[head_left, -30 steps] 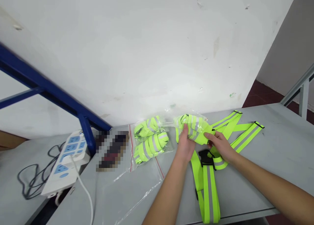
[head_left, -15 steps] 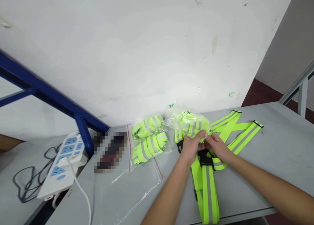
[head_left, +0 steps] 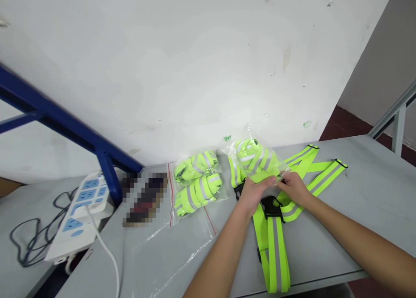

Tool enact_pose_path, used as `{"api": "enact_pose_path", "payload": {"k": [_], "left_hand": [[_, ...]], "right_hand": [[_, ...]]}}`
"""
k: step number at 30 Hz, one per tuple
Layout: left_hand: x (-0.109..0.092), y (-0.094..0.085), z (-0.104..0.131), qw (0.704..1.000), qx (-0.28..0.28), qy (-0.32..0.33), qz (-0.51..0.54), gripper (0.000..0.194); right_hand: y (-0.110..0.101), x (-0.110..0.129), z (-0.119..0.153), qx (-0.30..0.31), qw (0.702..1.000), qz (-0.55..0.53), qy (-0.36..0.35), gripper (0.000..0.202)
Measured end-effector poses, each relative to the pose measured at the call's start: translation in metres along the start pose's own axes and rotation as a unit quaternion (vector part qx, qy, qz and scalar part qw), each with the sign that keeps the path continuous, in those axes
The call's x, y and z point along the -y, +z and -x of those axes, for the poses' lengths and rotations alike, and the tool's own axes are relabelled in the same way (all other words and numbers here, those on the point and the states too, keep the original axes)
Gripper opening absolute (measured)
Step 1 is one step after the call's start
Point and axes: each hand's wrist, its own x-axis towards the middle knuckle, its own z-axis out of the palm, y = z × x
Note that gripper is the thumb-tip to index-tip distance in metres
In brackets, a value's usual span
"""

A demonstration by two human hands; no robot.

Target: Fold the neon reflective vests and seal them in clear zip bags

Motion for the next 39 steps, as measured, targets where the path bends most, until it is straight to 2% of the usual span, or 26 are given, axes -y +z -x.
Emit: {"api": "enact_pose_path", "payload": {"k": [4,6,8,10,14,19,21,23,24,26,28,32,36,39], "left_hand": [[0.002,0.001,-0.001,0.999,0.016,-0.029,0.035,0.034],[0.002,-0.001,-0.003,0.997,0.029,-0.044,0.056,0.041],[0.002,-0.004,-0.004,0.996,0.039,-0.061,0.055,0.044],[0.001,-0.008,-0.005,0.996,0.04,-0.077,0.035,0.041],[-0.002,-0.013,-0.007,0.995,0.037,-0.092,-0.004,0.038],[-0.002,-0.012,-0.01,0.99,0.025,-0.134,-0.046,0.034],[0.0,-0.012,-0.011,0.99,0.017,-0.133,-0.042,0.035],[0.002,-0.013,-0.012,0.991,0.004,-0.125,-0.043,0.038],[0.002,-0.013,-0.013,0.992,-0.003,-0.119,-0.047,0.04],[0.003,-0.014,-0.013,0.992,-0.015,-0.108,-0.061,0.045],[0.003,-0.013,-0.013,0.992,-0.02,-0.103,-0.073,0.049],[-0.003,-0.009,-0.009,0.991,-0.007,-0.105,-0.083,0.052],[-0.01,-0.01,-0.006,0.991,0.03,-0.109,-0.068,0.056],[-0.009,-0.011,-0.006,0.992,0.045,-0.084,-0.083,0.055]], "right_hand": [[0.005,-0.001,0.002,-0.076,0.997,-0.006,0.014,0.031],[0.005,0.002,0.003,-0.097,0.995,-0.036,-0.011,0.055],[0.002,0.008,0.004,-0.069,0.995,-0.066,-0.029,0.07],[-0.007,0.014,0.004,-0.01,0.997,-0.077,-0.03,0.061],[-0.031,0.023,-0.001,0.073,0.994,-0.078,-0.039,0.02],[-0.044,0.014,-0.009,0.149,0.987,-0.053,-0.005,0.021],[-0.042,0.008,-0.011,0.146,0.989,-0.013,0.011,0.024],[-0.04,0.003,-0.012,0.117,0.992,0.045,0.011,0.023],[-0.04,0.002,-0.012,0.095,0.992,0.08,0.003,0.023],[-0.041,0.002,-0.011,0.06,0.985,0.158,-0.032,0.038],[-0.044,0.004,-0.01,0.055,0.967,0.231,-0.096,0.049],[-0.046,0.002,-0.012,0.071,0.923,0.309,-0.217,0.023],[-0.045,-0.004,-0.015,0.052,0.905,0.343,-0.247,0.021],[-0.043,-0.002,-0.015,0.027,0.89,0.372,-0.264,0.019]]}}
